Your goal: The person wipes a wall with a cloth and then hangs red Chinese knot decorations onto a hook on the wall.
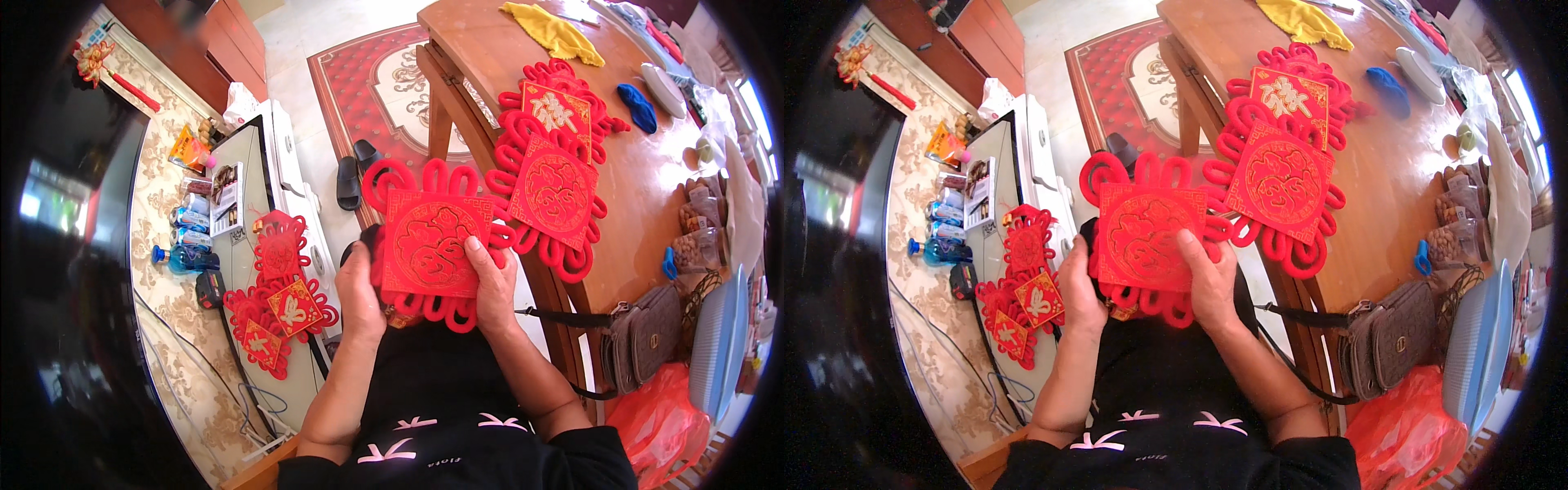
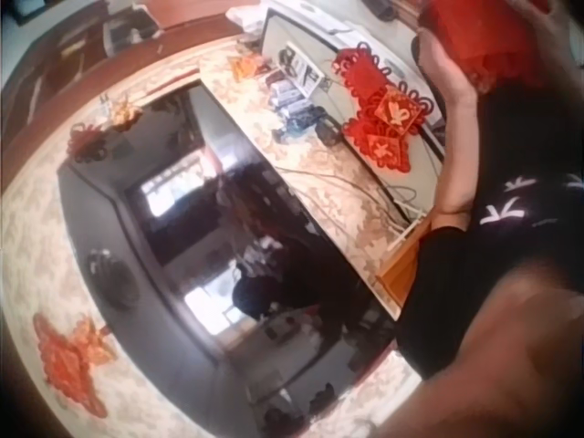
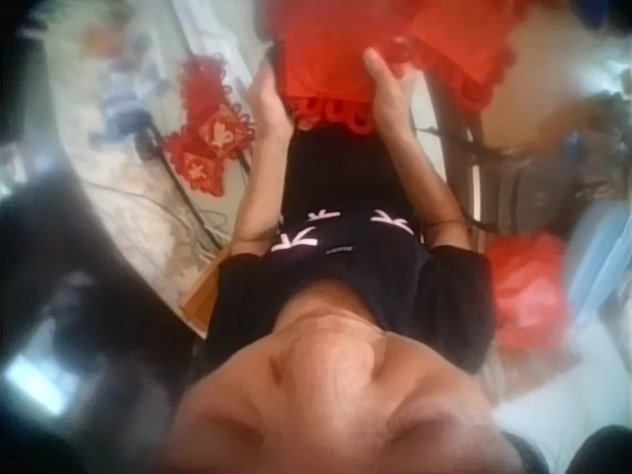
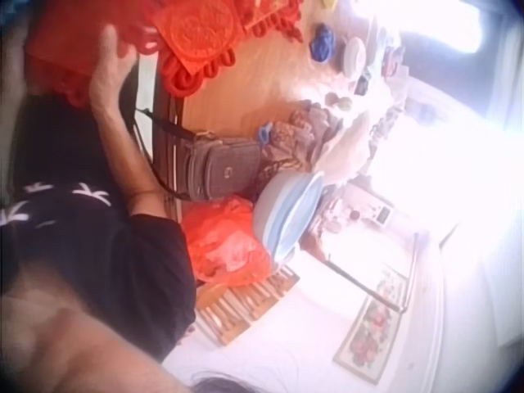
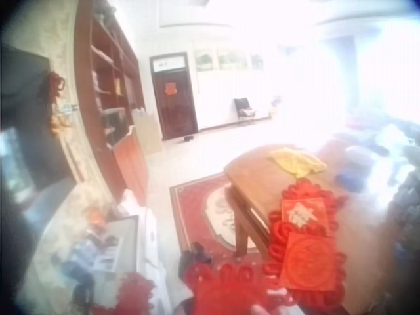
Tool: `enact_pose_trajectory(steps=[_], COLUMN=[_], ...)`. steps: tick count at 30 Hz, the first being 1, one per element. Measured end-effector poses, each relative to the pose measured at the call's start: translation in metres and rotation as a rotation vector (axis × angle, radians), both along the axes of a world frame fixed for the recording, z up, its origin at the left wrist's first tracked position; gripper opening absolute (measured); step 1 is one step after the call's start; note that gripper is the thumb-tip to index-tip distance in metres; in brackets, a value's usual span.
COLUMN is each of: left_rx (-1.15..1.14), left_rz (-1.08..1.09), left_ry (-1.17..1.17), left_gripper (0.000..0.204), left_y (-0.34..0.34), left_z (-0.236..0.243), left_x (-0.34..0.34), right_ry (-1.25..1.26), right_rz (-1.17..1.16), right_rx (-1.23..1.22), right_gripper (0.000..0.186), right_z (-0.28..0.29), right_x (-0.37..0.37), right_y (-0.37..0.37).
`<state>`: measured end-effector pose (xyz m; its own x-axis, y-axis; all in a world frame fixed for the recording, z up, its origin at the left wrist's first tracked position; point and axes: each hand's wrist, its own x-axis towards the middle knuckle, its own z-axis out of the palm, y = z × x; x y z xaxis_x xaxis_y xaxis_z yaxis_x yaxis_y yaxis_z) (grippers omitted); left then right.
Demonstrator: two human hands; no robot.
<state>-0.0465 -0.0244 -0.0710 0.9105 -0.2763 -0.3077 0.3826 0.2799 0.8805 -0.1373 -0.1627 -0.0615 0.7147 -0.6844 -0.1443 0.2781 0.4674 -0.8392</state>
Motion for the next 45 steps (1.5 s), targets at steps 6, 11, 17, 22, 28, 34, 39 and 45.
enact_pose_trajectory(steps=[6,11,17,22,28,34,39,45], left_rx=[-0.280,0.225,0.309,0.057,0.701,0.335,0.322,0.302], left_rz=[0.042,-0.134,-0.197,0.350,0.011,-0.176,-0.052,-0.254], left_ry=[0.062,-0.310,-0.037,-0.248,-1.039,-0.535,-0.410,-0.637], left_gripper=[0.046,0.039,0.045,0.041,0.032,0.021,0.028,0.019], left_y=[-0.004,-0.006,0.022,0.025,-0.037,-0.014,-0.027,-0.023], left_z=[0.023,0.022,0.012,0.030,0.023,0.016,0.052,0.026], left_x=[-0.001,-0.011,0.030,0.041,-0.032,-0.054,-0.027,-0.058], right_ry=[-0.029,0.000,0.037,-0.124,-0.252,-0.169,-0.213,-0.170], right_rz=[-0.050,0.000,-0.028,-0.041,0.022,0.047,0.078,0.068], right_rx=[0.056,-0.001,-0.078,0.057,0.284,0.181,0.272,0.246], right_gripper=[0.025,0.025,0.024,0.030,0.036,0.040,0.038,0.039], right_z=[0.000,0.008,0.007,0.011,0.022,0.013,0.014,0.019], right_x=[0.022,0.030,0.031,0.036,0.051,0.047,0.046,0.043], right_y=[0.001,-0.008,-0.015,-0.023,-0.006,-0.025,-0.022,-0.023])
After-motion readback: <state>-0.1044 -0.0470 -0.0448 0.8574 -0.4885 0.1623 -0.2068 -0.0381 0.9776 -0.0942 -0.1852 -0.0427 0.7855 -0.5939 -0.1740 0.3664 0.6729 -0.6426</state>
